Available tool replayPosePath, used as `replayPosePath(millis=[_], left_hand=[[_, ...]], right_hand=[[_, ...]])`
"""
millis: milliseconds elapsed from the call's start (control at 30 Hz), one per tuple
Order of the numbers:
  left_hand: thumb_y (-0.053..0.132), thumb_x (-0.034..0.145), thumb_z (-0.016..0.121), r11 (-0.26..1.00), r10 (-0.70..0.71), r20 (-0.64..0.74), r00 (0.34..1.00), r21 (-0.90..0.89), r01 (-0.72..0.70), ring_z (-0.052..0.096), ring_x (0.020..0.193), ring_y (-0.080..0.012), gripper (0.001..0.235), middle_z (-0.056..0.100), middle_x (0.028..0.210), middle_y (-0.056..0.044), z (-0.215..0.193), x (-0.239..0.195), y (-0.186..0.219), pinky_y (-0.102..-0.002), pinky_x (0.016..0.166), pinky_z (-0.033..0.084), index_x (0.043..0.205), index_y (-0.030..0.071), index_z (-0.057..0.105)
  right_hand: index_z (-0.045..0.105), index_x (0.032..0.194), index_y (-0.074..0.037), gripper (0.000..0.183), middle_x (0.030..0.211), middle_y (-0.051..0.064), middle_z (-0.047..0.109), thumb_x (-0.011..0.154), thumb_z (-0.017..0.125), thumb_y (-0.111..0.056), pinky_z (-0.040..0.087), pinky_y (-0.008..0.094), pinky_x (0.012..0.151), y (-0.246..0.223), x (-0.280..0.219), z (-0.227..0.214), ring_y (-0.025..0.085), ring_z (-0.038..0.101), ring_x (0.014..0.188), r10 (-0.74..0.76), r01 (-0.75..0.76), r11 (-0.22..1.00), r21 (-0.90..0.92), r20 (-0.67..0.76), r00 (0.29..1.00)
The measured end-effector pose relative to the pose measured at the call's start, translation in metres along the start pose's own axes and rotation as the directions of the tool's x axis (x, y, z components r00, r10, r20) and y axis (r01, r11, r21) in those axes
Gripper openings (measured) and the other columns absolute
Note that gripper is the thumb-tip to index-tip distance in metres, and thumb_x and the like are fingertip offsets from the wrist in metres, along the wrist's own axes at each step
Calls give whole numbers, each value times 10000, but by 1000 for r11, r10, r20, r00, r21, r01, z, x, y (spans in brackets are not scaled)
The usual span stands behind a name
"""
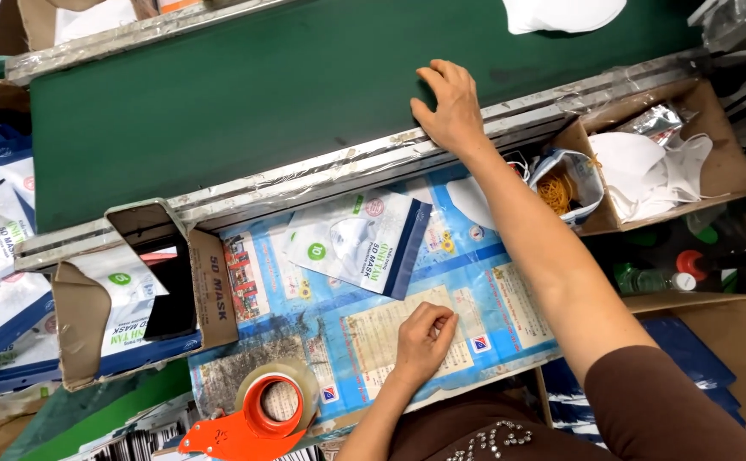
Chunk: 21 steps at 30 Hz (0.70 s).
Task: Packaging face masks into plastic pouches at a workstation.
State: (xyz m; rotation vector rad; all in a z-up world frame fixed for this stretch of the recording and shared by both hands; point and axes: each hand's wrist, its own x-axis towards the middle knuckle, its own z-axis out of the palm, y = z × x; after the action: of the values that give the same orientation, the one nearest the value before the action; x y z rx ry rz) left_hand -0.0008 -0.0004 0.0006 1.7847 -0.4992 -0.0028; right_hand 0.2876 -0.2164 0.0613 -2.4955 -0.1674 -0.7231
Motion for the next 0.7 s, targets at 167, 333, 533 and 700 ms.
replayPosePath(millis=[167,333,533,700], left_hand=[[39,901,754,1000,-15,-6,1000,25,16,661,684,-163,63,660,825,-73,-1,2,-1,-272,574,516,928,20,700],[39,912,746,999,-39,15,999,-10,39,646,664,-148,48,665,820,-77,-3,3,-1,-273,559,512,911,14,705],[20,896,755,997,-77,-1,997,12,77,598,584,-121,48,679,812,-68,0,7,-5,-253,506,471,886,16,708],[17,907,753,999,-34,-7,999,26,34,596,599,-110,55,675,822,-64,1,5,-11,-241,504,468,894,21,700]], right_hand=[[544,1471,-61,702,1509,258,453,890,799,-362,250,668,1168,-9,10,-8,481,354,1406,-203,209,957,-199,51,978],[280,1635,-128,1142,1643,292,194,737,805,-601,158,850,1056,23,71,-32,585,66,1470,235,-96,881,-463,252,939],[451,1585,-130,862,1466,296,508,852,776,-446,396,708,1026,115,94,-48,526,457,1348,373,-287,885,-367,191,908],[569,1339,-55,482,1113,241,683,934,779,-209,521,561,781,161,90,-24,446,664,970,67,41,821,-569,166,984]])
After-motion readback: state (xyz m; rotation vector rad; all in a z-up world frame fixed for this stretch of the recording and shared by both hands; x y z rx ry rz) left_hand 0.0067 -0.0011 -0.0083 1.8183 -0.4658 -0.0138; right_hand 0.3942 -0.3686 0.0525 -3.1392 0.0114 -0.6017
